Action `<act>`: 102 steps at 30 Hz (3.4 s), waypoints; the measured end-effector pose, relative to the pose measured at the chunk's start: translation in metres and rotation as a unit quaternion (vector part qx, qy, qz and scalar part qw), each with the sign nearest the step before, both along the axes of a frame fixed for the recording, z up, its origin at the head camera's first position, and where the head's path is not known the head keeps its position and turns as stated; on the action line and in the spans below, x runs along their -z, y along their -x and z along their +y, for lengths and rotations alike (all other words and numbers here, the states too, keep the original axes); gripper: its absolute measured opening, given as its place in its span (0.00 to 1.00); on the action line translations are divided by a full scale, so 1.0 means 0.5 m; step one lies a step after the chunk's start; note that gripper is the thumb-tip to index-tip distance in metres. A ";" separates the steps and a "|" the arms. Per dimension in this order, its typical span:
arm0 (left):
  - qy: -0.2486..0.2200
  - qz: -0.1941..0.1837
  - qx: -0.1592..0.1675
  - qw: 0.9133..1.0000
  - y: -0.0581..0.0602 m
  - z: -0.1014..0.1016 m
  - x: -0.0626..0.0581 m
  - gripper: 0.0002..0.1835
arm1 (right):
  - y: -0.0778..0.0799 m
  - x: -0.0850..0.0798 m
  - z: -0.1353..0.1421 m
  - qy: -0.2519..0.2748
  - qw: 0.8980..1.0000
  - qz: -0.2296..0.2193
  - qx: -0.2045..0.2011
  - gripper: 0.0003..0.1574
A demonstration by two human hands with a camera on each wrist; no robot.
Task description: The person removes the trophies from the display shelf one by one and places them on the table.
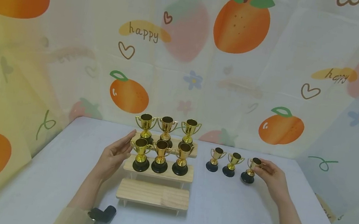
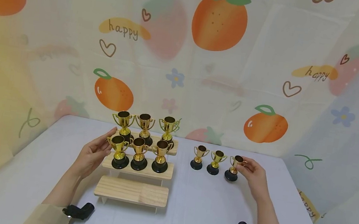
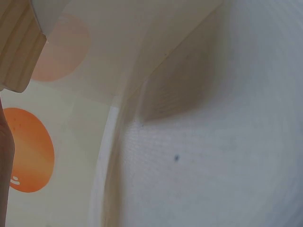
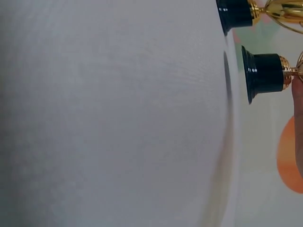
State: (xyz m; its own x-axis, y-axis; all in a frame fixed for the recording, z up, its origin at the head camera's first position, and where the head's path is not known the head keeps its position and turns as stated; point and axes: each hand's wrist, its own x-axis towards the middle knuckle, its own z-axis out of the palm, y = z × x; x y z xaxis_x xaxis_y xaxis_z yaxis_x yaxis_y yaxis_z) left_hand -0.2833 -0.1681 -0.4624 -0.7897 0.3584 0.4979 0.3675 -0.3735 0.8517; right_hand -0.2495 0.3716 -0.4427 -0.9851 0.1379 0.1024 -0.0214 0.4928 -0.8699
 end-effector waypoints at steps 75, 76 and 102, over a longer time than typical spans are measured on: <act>-0.005 0.004 0.002 1.000 -0.002 0.001 -0.001 0.35 | 0.014 -0.001 0.002 0.036 0.996 0.003 0.085 0.46; -0.006 0.004 0.001 1.000 -0.002 0.002 -0.002 0.35 | 0.013 -0.006 -0.001 0.062 0.992 0.008 0.107 0.45; -0.012 0.007 0.006 1.000 0.002 0.002 0.002 0.35 | -0.016 -0.106 -0.181 0.330 0.926 0.173 0.055 0.26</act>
